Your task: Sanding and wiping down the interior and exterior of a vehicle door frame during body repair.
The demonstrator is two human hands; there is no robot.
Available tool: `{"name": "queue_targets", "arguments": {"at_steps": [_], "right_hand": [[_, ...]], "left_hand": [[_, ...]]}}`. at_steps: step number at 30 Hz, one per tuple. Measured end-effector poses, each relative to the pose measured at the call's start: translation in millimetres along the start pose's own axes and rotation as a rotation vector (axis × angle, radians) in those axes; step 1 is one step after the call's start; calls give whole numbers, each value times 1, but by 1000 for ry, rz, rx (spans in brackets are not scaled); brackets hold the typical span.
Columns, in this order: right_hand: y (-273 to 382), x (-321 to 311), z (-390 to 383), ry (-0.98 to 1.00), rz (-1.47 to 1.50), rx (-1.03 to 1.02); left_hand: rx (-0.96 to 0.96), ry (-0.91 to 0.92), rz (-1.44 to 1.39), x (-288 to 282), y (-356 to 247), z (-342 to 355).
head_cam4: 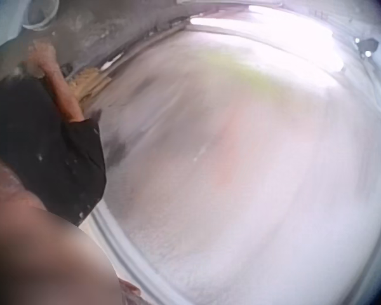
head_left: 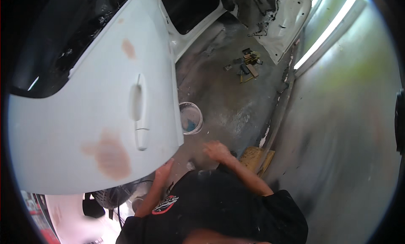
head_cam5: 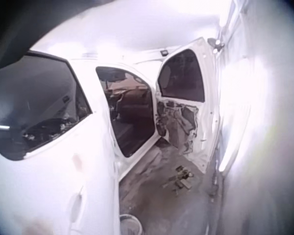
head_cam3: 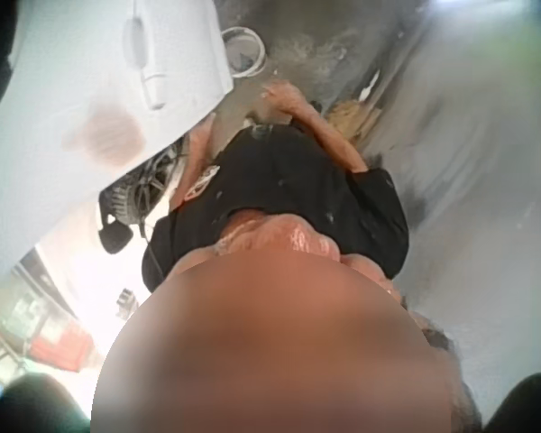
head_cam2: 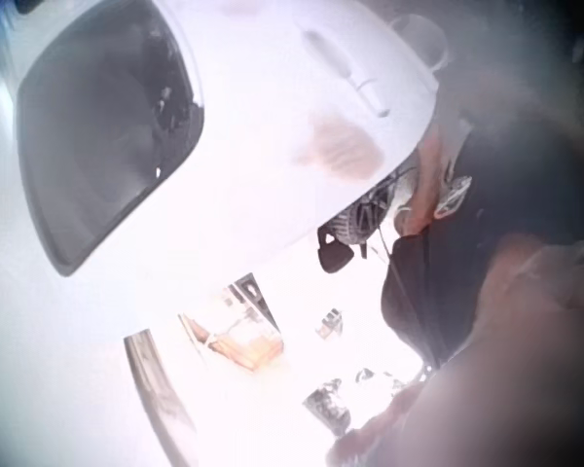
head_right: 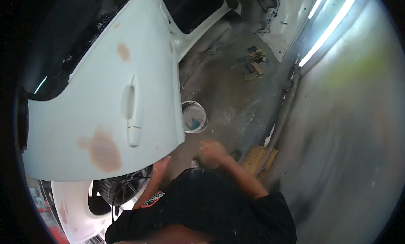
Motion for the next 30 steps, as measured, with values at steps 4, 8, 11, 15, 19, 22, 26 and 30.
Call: {"name": "queue_targets", "arguments": {"at_steps": [4, 8, 11, 15, 19, 22, 26, 30], "right_hand": [[-148, -39, -13, 108, -246, 83], [-221, -62, -22, 32, -209, 333], [-250, -92, -5, -110, -109, 279], [-287, -110, 42, -96, -126, 251], [-342, -133, 76, -47, -30, 404], [-393, -142, 89, -99, -29, 359], [-525, -118, 87, 255, -429, 235], [-562, -175, 106, 338, -565, 263]], "left_hand": [[-272, -507, -294, 14, -25, 7], [-620, -578, -614, -3, -17, 1], [-718, -866, -724, 1, -17, 10], [-832, -940, -756, 8, 11, 13], [-823, -1086, -638, 22, -26, 36], [-941, -1148, -592, 33, 18, 32], [-886, -784, 264, 35, 38, 10], [-943, -980, 142, 31, 57, 4]]}}
Point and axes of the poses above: each hand's wrist, its own z-axis towards the middle knuckle, its own x-axis out of the palm, y = z × x, the point moved 5 cm from there along z, towards the middle knuckle, and after that the axes turned 9 degrees about -y, right-handed, at the moved point
